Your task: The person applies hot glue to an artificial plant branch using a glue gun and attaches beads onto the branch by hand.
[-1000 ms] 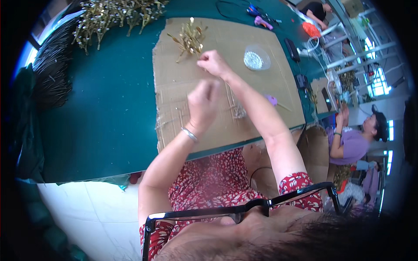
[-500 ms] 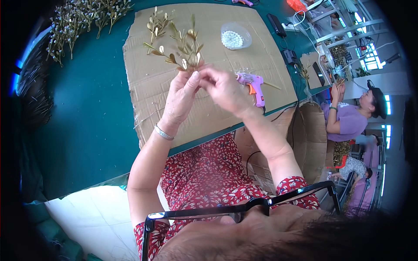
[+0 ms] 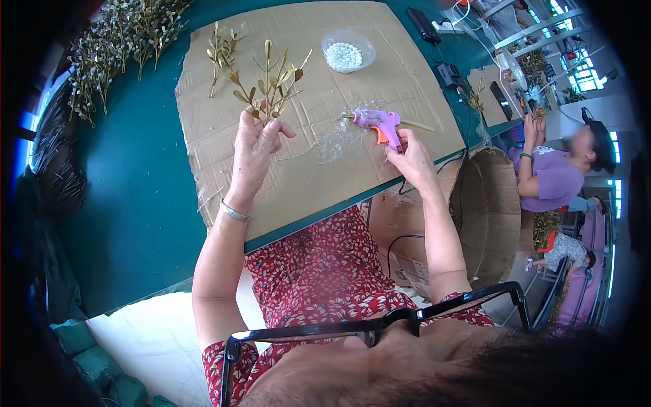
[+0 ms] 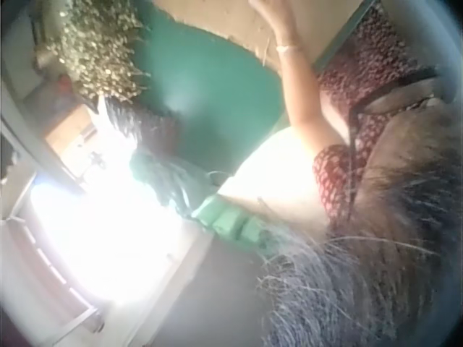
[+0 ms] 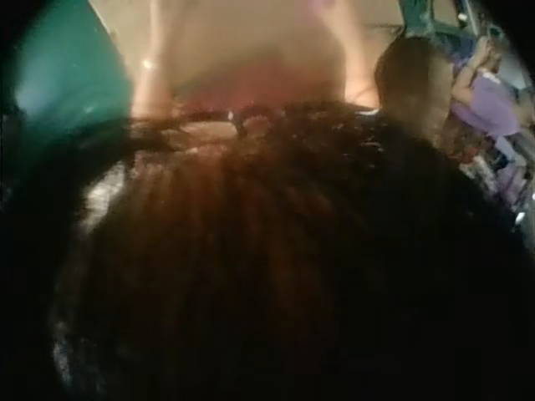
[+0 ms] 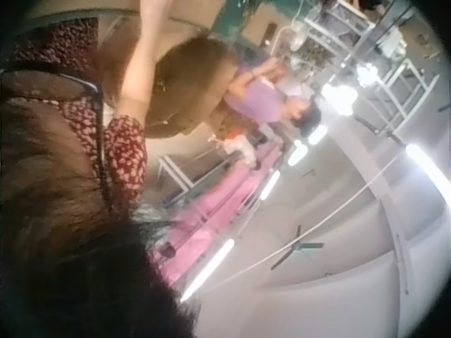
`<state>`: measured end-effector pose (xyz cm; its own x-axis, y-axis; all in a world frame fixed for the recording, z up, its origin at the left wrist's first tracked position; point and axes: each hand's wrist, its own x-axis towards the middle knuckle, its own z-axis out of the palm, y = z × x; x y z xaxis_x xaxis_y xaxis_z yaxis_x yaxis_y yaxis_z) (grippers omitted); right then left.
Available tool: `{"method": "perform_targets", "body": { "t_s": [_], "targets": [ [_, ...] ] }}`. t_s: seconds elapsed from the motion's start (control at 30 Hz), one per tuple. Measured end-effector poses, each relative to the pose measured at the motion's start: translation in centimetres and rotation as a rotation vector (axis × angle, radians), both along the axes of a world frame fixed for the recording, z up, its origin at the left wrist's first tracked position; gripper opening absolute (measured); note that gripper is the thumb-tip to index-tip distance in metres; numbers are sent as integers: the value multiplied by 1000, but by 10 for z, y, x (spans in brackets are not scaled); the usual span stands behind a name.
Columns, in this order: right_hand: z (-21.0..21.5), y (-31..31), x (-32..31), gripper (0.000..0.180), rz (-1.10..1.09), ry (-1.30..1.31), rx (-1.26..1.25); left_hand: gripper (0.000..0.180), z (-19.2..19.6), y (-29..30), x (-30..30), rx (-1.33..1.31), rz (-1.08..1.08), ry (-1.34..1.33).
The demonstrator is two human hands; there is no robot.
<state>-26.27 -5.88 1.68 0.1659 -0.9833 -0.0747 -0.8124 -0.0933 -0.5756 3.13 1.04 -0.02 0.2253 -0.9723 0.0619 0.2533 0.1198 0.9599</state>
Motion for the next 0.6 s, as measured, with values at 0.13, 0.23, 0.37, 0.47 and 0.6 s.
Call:
{"method": "perform_targets", "body": {
  "t_s": [0.13,0.23,0.37,0.47,0.6],
  "targets": [
    [-4,-15,-5,42,20,100,22,17,0,0,-1,23,19,-44],
    [-13,-25,-29,38,-61,-163,174,17,2,0,-2,42,-35,44],
    [7,10,-14,39,-12,-1087,176,18,-12,5,-6,59,-95,82],
    [7,29,-14,43,213,-1403,553,17,-10,10,-13,80,-131,115],
    [-10,43,-6,38,376,-1711,869,18,-4,13,-18,0,-194,258]
  ]
}}
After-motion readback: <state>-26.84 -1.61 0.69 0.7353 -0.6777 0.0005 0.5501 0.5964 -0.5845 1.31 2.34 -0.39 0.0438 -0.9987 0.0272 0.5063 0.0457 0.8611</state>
